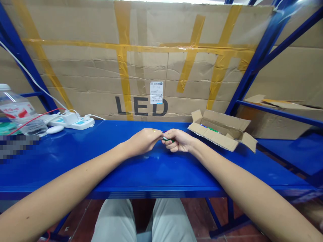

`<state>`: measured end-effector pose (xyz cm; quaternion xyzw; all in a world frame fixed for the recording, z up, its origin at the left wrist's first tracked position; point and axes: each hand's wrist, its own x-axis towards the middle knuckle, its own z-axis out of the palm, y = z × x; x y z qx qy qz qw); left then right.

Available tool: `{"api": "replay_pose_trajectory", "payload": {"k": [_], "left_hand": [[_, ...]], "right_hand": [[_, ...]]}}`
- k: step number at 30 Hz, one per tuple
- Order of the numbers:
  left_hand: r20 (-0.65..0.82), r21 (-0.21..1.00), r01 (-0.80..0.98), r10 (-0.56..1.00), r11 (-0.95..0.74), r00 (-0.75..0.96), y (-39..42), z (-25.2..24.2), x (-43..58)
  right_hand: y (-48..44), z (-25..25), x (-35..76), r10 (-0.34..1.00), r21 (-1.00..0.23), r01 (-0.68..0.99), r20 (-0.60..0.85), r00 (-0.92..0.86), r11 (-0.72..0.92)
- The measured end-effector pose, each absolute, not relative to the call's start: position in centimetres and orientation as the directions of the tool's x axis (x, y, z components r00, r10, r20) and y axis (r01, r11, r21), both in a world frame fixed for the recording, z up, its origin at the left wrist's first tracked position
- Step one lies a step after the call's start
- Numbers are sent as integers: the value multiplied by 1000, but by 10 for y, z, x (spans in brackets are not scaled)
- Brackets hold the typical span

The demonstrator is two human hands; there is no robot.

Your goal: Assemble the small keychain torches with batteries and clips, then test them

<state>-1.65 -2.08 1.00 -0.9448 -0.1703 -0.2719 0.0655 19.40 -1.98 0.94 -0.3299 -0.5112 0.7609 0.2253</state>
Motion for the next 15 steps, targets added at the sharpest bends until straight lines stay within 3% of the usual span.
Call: {"api": "replay_pose_trajectory", "payload": {"k": [3,5,9,12,15], "left_hand": [[528,-29,369,299,-929,795,-19,11,-15],[582,38,412,355,-910,731,-18,10,-13],[716,264,509,520,-819,465,-19,7,-5],[721,349,511,573,-786,390,-22,3,2],[689,353,548,606,-759,396,-24,0,6]], "right_hand": [[-18,11,196,641,-905,-16,-289,-711,-425],[-19,13,194,687,-915,-91,-227,-690,-394],[-20,15,185,912,-933,-350,73,-403,-80],[-17,10,176,953,-933,-351,175,-246,81],[-15,1,168,965,-947,-282,204,-162,152]]}}
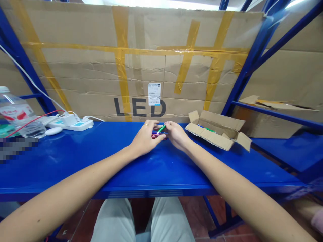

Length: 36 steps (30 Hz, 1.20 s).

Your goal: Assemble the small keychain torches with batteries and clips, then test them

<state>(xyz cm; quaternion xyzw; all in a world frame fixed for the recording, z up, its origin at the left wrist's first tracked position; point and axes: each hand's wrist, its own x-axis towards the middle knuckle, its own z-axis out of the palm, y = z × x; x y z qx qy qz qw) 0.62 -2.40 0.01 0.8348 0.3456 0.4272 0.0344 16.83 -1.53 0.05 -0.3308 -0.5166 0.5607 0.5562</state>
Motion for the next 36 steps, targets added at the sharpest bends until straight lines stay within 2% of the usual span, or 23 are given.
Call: {"api": "replay_pose_trajectory", "payload": {"k": [2,4,7,9,11,13,15,18,23,26,28,31,34,36], "left_hand": [[666,337,577,621,-744,413,-23,-1,6],[638,329,594,637,-734,432,-20,0,3],[601,357,609,673,-709,431,-16,3,-4],[582,383,608,693,-696,426,-14,6,-7],[566,397,605,703,-690,430,-12,7,-10],[547,398,606,708,-689,447,-12,7,-11],[523,389,621,718,-680,458,-13,7,-11],[491,372,651,735,-662,466,-15,7,-9],[470,343,636,713,-691,520,-18,6,-7],[475,337,625,701,-704,533,-16,4,-7],[482,352,621,704,-701,521,-15,2,-7],[511,402,598,712,-693,481,-14,2,-7],[534,446,553,705,-704,466,-15,4,-5],[532,469,523,700,-712,476,-16,5,-5]], "right_hand": [[-15,-4,164,967,-959,-228,206,-148,169],[-14,-5,164,954,-971,-157,211,-211,180],[-11,3,178,927,-948,97,268,-264,302],[-7,13,196,917,-844,357,366,-161,400],[-5,20,216,911,-654,668,403,-91,356],[-3,23,231,943,-434,862,303,-134,262],[-1,21,239,977,-348,916,132,-166,202],[2,13,238,985,-299,941,-15,-173,161],[5,7,231,980,-268,949,-60,-190,168],[4,8,232,982,-280,945,-32,-187,171],[2,9,231,975,-400,890,38,-221,217],[-4,9,222,918,-633,677,150,-368,375],[-13,9,206,844,-756,462,218,-491,464],[-18,9,196,833,-815,378,213,-510,439]]}}
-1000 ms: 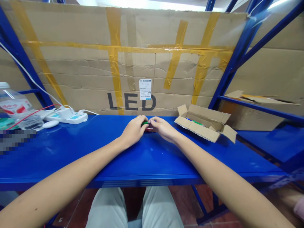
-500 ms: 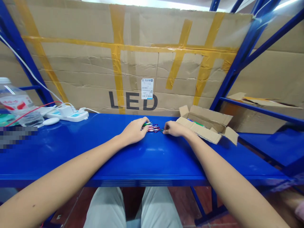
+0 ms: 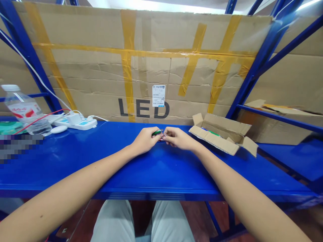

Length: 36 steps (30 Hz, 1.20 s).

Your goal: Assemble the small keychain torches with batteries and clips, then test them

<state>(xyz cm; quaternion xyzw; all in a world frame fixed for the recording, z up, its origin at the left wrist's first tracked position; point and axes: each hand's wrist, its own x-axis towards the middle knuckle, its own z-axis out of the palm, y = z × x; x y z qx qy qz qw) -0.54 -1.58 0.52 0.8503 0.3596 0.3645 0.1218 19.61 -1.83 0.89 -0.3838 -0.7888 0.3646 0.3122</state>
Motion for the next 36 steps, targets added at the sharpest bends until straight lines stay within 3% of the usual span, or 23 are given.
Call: {"api": "replay_pose_trajectory", "payload": {"k": [7,12,15,19,22,26,31,36], "left_hand": [[618,407,528,650,-746,442,-15,8,-8],[654,283,526,562,-802,506,-16,4,-10],[646,235,542,546,-807,533,-15,-1,-10],[614,242,571,580,-784,536,-15,0,-9],[564,226,666,653,-711,506,-21,5,-6],[486,113,797,732,-594,477,-30,9,-2],[461,-39,804,703,-594,542,-28,8,-2],[497,-58,748,631,-661,596,-22,7,-9]], "right_hand": [[-25,12,185,892,-988,-58,156,-424,146],[-25,10,177,933,-985,-160,122,-338,71],[-25,7,174,940,-984,-61,178,-292,167],[-22,4,177,916,-908,208,310,-253,365],[-21,6,182,868,-758,425,435,-238,496],[-23,9,184,813,-518,655,511,-280,551],[-27,10,182,784,-311,763,487,-385,567],[-27,11,183,785,-191,814,452,-424,549]]}}
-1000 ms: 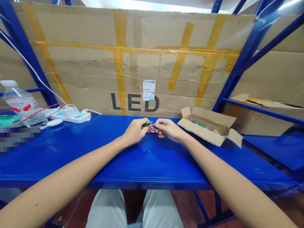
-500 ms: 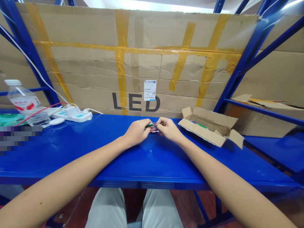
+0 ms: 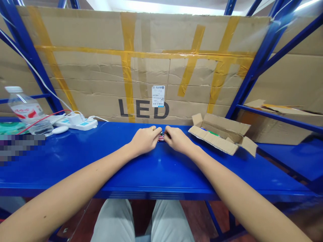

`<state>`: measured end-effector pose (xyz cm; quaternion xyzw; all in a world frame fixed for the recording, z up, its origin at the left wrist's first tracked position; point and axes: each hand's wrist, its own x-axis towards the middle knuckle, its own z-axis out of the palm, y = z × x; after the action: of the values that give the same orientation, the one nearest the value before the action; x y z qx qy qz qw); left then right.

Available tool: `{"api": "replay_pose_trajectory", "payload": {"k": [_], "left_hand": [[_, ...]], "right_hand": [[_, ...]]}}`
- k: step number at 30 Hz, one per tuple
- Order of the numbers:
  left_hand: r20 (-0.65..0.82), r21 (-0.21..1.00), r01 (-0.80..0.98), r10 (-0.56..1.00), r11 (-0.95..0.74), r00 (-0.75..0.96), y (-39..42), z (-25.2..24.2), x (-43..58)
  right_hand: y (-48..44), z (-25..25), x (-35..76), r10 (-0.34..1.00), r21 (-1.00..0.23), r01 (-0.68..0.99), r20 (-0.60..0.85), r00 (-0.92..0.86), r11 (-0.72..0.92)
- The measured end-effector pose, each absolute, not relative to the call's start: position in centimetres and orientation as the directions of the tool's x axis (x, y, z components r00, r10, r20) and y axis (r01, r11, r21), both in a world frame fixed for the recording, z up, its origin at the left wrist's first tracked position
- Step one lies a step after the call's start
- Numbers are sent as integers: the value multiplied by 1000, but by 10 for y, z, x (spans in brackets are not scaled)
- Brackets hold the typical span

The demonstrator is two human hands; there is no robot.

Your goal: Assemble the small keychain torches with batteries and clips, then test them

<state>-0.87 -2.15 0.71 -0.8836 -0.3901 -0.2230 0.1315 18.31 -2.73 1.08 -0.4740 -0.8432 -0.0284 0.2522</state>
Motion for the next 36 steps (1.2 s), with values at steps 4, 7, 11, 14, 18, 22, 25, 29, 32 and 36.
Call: {"api": "replay_pose_trajectory", "payload": {"k": [4,7,11,14,18,22,25,29,32,36], "left_hand": [[507,-103,741,606,-664,613,-24,8,-9],[513,-102,773,633,-626,580,-26,7,-6],[531,78,749,664,-657,527,-19,6,-6],[560,350,651,707,-674,431,-9,6,-12],[569,553,540,761,-634,311,-1,10,-19],[579,606,442,748,-661,324,-7,13,-18],[573,637,403,753,-657,323,-11,12,-13],[521,702,389,803,-596,290,-5,7,-9],[379,885,183,891,-428,250,4,8,-12],[247,961,-208,906,-183,343,12,14,-21]], "right_hand": [[-28,13,186,791,-178,827,450,-414,534],[-28,15,187,789,-185,823,457,-411,536],[-23,14,193,813,-377,762,487,-320,526],[-13,12,200,880,-617,649,436,-190,445],[-8,11,204,946,-765,557,283,-157,321],[-21,15,192,840,-561,633,441,-317,533],[-31,14,180,767,-418,658,485,-421,626],[-32,9,173,755,-407,646,470,-458,645],[-30,7,173,790,-485,626,431,-435,610],[-27,7,176,812,-545,602,415,-411,583]]}}
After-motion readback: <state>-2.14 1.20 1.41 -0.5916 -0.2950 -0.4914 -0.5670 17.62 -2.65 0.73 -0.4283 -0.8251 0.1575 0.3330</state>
